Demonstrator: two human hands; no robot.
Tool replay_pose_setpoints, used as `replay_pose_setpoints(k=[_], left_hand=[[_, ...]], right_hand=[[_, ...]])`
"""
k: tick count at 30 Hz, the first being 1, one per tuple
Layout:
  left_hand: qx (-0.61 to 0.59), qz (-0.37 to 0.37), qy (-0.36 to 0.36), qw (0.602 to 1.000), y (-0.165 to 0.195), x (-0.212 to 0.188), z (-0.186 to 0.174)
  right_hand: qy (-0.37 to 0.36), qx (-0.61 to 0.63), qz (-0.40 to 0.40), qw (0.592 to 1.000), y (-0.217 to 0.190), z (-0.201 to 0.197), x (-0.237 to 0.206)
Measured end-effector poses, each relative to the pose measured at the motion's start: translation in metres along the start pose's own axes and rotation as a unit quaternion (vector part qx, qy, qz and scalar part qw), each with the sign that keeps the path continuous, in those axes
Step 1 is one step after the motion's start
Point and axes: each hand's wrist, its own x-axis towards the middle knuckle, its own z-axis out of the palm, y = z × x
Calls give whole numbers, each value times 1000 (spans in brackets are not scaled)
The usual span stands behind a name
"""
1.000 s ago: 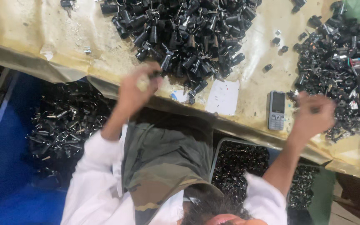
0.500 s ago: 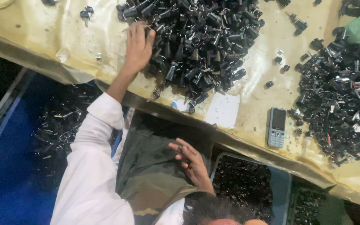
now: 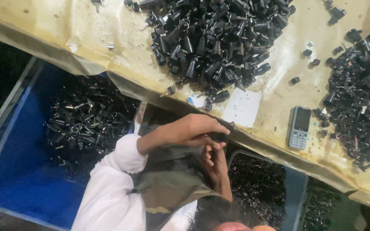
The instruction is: The person sits at a workbench covered with piles of black cylindrical plastic components and repeatedly picks up individual parts, turns and looks at them in both hands, then places them into a bin below the table or back onto the pile. A mobile phone rests on the table beside the parts.
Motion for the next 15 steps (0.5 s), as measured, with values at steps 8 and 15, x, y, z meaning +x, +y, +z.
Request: replay_pose_setpoints(k=[8,15], left_hand=[[-23,-100,200,974,-11,-51,55],[-18,-162,70,984,-20,-81,56]], right_hand=[[86,-239,-90,963,-1,8,-38],[-25,-328,-258,909,-6,29,-19]])
